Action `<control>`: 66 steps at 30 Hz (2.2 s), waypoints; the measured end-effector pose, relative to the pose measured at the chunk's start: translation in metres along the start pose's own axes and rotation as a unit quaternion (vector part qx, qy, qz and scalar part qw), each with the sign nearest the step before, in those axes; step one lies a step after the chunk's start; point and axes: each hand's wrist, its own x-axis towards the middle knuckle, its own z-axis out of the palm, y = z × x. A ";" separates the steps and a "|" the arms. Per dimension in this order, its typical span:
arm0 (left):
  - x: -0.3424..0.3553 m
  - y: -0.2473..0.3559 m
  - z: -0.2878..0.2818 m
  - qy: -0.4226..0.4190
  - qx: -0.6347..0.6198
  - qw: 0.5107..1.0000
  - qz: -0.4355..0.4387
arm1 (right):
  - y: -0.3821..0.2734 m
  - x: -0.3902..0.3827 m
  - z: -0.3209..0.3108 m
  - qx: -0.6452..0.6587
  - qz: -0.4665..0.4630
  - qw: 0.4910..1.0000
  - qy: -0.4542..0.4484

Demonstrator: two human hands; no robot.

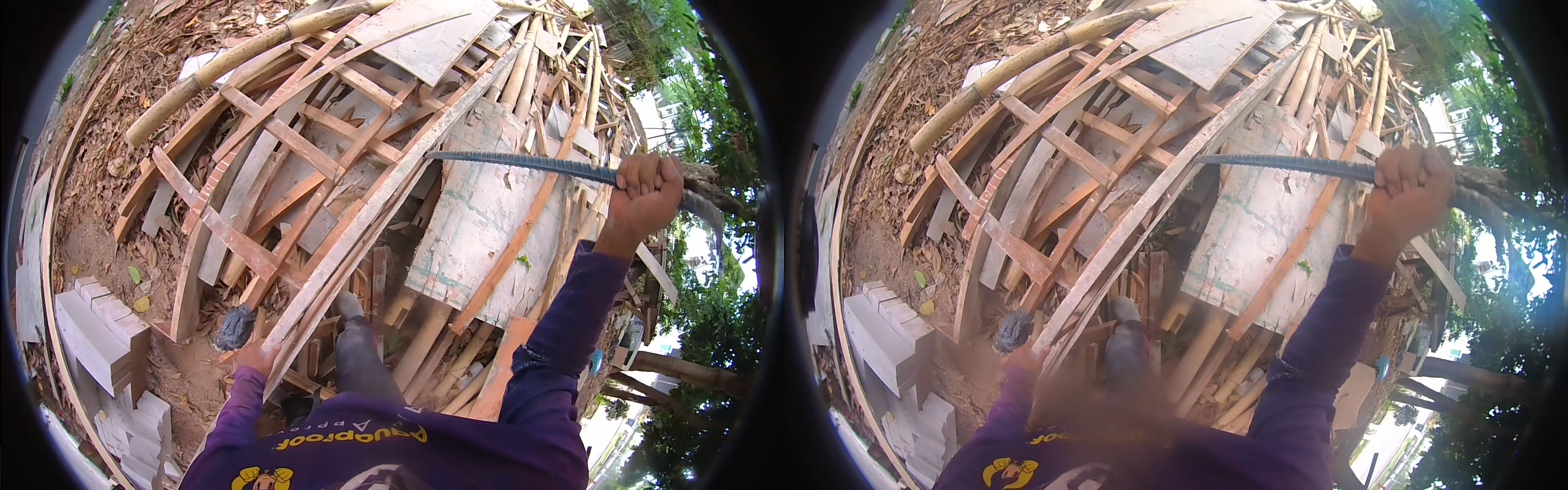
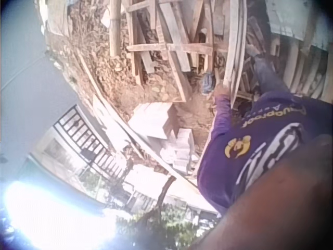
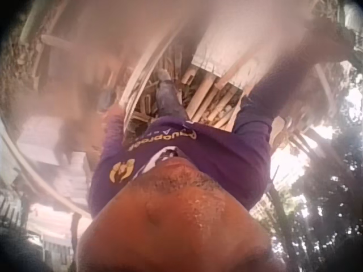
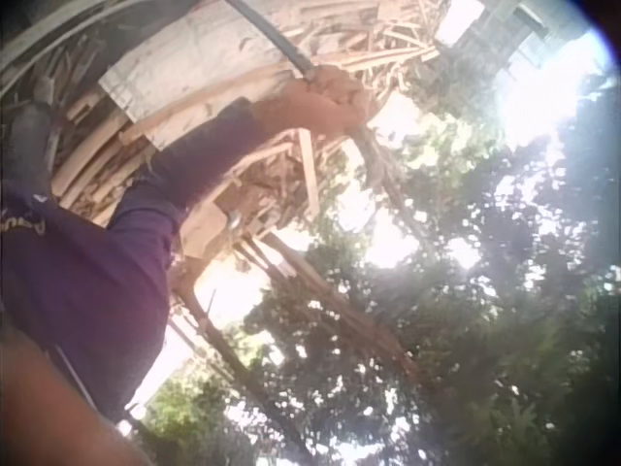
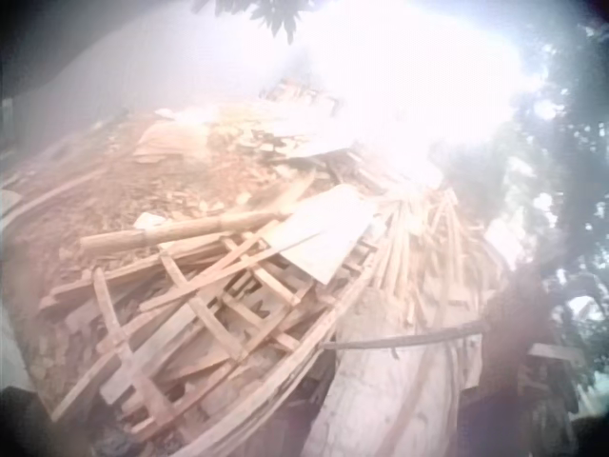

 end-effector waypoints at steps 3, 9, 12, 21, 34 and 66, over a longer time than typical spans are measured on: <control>-0.012 -0.006 0.003 0.024 -0.009 1.000 -0.015 | 0.026 -0.007 0.070 0.005 0.002 0.999 -0.048; 0.028 -0.038 0.008 -0.013 -0.024 1.000 0.014 | 0.014 -0.012 0.024 0.026 0.009 0.998 -0.065; 0.031 -0.028 -0.013 -0.006 0.008 1.000 0.021 | 0.003 -0.017 -0.079 0.019 0.023 0.999 0.046; -0.033 0.015 0.015 -0.007 -0.018 1.000 -0.025 | -0.004 -0.018 0.060 -0.003 -0.002 1.000 -0.019; -0.056 0.032 0.039 0.019 -0.046 0.999 -0.018 | -0.033 -0.004 0.079 -0.046 -0.045 0.998 -0.026; -0.013 0.000 0.016 0.000 -0.010 1.000 -0.002 | -0.009 0.092 -0.031 -0.017 -0.005 1.000 0.015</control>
